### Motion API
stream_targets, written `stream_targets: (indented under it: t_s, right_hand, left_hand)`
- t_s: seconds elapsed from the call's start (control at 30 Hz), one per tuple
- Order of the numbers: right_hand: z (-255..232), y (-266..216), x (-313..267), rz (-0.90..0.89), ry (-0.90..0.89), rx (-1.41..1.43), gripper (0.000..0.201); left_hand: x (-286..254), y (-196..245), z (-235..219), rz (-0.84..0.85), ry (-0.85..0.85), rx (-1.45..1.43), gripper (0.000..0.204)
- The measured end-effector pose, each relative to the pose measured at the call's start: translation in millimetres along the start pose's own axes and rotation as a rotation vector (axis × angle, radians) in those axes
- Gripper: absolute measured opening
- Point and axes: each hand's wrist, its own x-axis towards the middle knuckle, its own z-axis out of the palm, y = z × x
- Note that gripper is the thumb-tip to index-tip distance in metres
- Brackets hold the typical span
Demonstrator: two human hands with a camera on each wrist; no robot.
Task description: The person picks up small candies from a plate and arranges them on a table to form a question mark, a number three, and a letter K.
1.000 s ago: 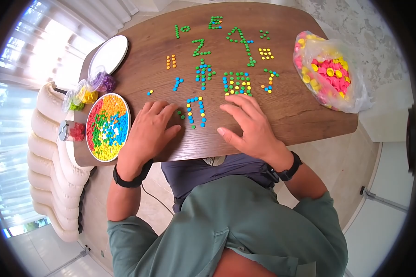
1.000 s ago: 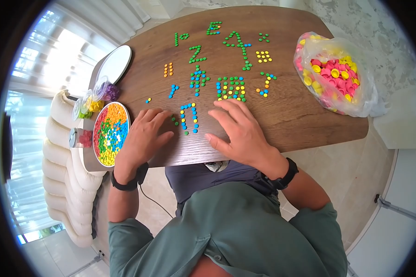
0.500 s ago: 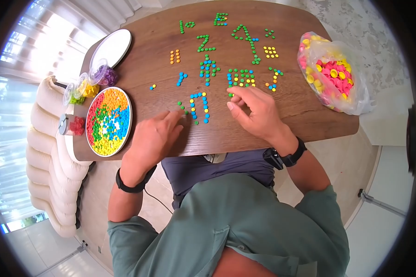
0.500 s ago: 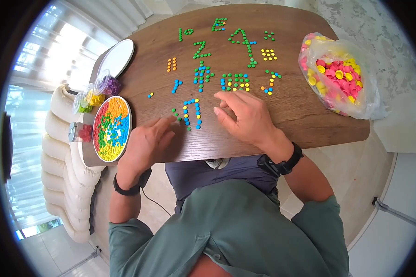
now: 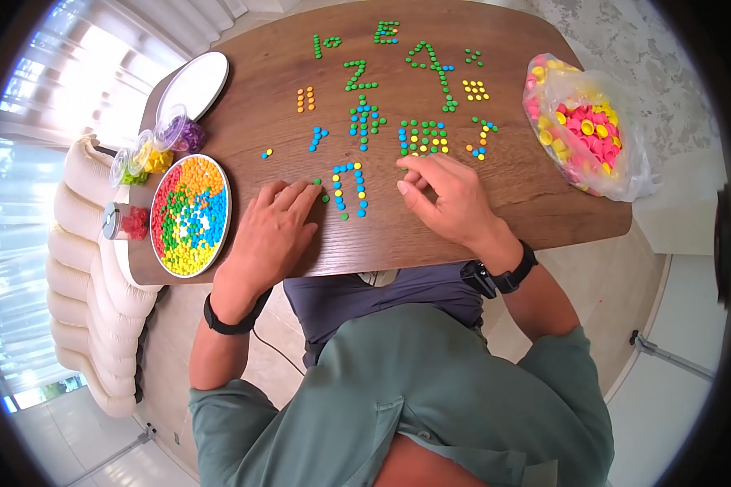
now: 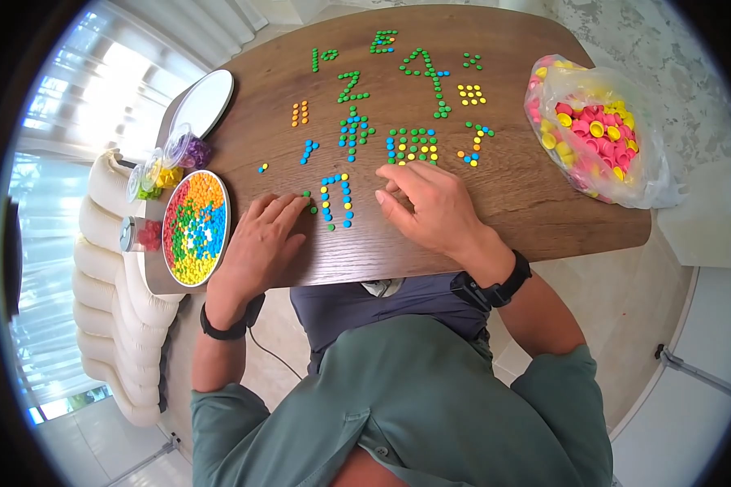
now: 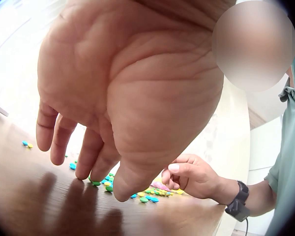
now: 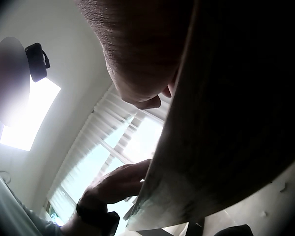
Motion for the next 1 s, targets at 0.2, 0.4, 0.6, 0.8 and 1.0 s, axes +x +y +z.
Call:
stream_targets:
  t_s: [0.2, 0.4, 0.6, 0.8, 1.0]
  right_hand:
    - [1.1, -0.8, -0.1, -0.003, 0.005, 0.016, 0.025]
    - [1.2, -1.6, -0.9, -0.014, 0.003, 0.013, 0.025]
    - [0.0, -4.6, -1.0, -0.027, 0.003, 0.001, 0.025]
    - [-0.6, -3.0, -2.8, -0.008, 0.016, 0.007, 0.025]
    - [1.3, -1.8, -2.5, -0.012, 0.024, 0.011, 0.024]
  left_hand:
    - [-20.2, 11.5, -3.0, -0.034, -0.004, 0.025, 0.057]
    - [-35.9, 46.8, -2.5, -0.001, -0.089, 0.021, 0.065]
    - [-23.9, 62.3, 2.6, 0.026, -0.105, -0.025, 0.072]
    - [-13.7, 61.7, 3.6, 0.011, -0.109, -0.033, 0.072]
    - [-6.4, 60.8, 6.0, -0.025, -0.081, -0.092, 0.073]
